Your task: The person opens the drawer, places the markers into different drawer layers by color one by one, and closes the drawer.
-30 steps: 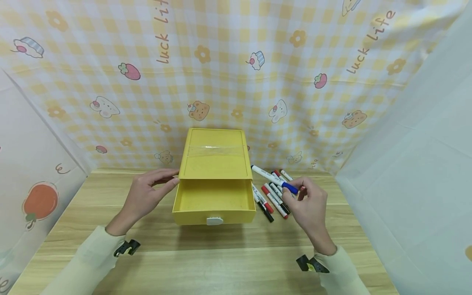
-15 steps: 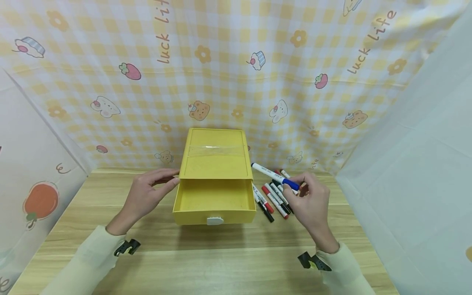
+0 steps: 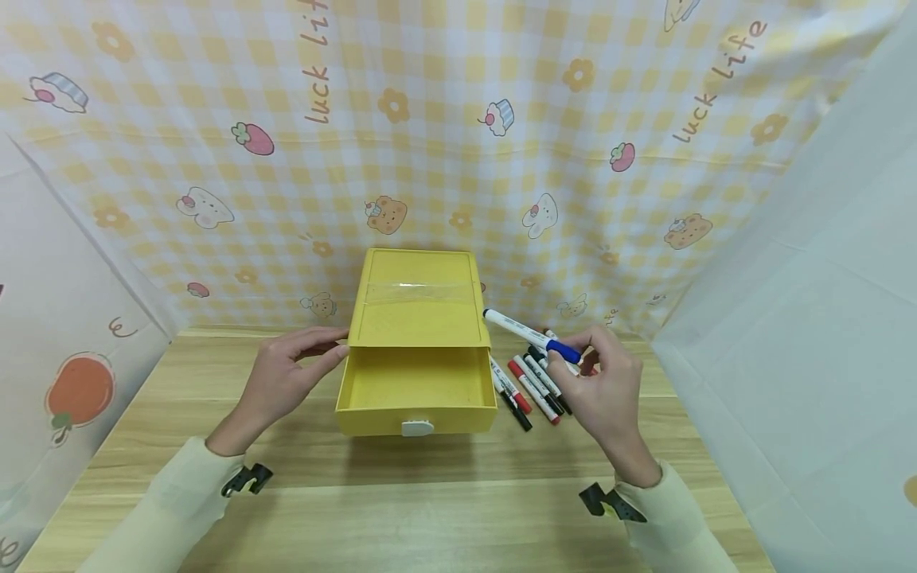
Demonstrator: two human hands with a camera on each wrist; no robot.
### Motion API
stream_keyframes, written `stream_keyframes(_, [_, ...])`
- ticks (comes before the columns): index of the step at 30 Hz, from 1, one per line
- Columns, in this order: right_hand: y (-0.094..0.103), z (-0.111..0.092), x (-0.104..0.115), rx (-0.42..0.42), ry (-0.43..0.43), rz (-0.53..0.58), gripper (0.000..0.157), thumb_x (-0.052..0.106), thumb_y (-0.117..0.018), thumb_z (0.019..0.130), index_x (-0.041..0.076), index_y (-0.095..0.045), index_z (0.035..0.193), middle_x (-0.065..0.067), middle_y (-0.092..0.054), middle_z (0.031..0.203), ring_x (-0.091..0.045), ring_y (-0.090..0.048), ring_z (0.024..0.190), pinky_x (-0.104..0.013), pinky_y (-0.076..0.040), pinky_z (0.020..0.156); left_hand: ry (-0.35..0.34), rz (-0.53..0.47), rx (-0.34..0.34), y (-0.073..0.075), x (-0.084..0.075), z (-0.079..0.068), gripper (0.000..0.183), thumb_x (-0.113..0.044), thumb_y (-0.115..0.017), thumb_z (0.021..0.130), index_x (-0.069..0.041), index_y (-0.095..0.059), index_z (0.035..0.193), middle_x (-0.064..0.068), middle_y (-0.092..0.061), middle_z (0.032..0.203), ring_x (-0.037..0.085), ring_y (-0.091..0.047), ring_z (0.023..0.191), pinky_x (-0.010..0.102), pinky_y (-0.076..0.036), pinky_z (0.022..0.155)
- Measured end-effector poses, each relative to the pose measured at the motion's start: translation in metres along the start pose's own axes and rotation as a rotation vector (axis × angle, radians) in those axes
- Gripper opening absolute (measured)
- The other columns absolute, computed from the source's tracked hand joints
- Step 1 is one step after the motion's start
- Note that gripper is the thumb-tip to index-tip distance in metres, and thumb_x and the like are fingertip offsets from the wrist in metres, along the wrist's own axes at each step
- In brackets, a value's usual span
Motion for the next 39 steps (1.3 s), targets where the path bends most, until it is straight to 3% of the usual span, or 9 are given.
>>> stream_keyframes(12, [-0.008, 0.005, 0.021, 0.04, 0.072, 0.049, 0.019, -0.015, -0.078, 0.075, -0.002, -0.075, 0.089, -0.014, -0.071, 0.08, -0.014, -0.051, 0.063, -0.017, -0.044, 0.061, 0.003, -0.006, -0.003, 0.0, 0.0, -0.001, 0.022, -0.01, -0.084, 0.097, -0.003, -0.084, 0.118, 0.007, -0.082, 0.114, 0.023, -0.08, 0.092, 0.046, -0.069, 0.08])
stream_keyframes(23, [-0.018, 0.014, 0.04, 0.149, 0.124, 0.12, 0.01, -0.003, -0.078, 0.082, 0.003, -0.076, 0.09, -0.003, -0.075, 0.086, -0.012, -0.058, 0.071, -0.021, -0.044, 0.058, 0.003, 0.016, 0.0, 0.0, 0.0, 0.0, 0.022, -0.011, -0.084, 0.098, -0.003, -0.084, 0.119, 0.006, -0.083, 0.114, 0.021, -0.08, 0.092, 0.043, -0.069, 0.082])
stream_keyframes(31, [-0.027, 0.023, 0.054, 0.187, 0.18, 0.098, 0.007, 0.004, -0.077, 0.085, 0.008, -0.075, 0.089, -0.003, -0.078, 0.09, -0.01, -0.059, 0.074, -0.02, -0.044, 0.061, 0.0, 0.019, 0.002, 0.0, 0.0, 0.0, 0.022, -0.011, -0.084, 0.098, -0.004, -0.084, 0.119, 0.006, -0.083, 0.114, 0.02, -0.08, 0.093, 0.033, -0.067, 0.084])
stream_keyframes(39, [-0.04, 0.032, 0.068, 0.227, 0.268, 0.08, 0.008, 0.007, -0.078, 0.084, 0.012, -0.074, 0.087, 0.004, -0.074, 0.085, -0.012, -0.053, 0.072, -0.023, -0.04, 0.059, 0.011, 0.018, 0.009, 0.001, -0.001, 0.0, 0.022, -0.012, -0.084, 0.098, -0.004, -0.084, 0.119, 0.007, -0.082, 0.115, 0.021, -0.08, 0.094, 0.038, -0.068, 0.083])
Point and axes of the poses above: each hand's wrist, its own z-axis towards the middle knuckle, its own y-axis out of the back of the hand, x = y × z, the point moved 5 cm from there along z, towards the middle knuckle
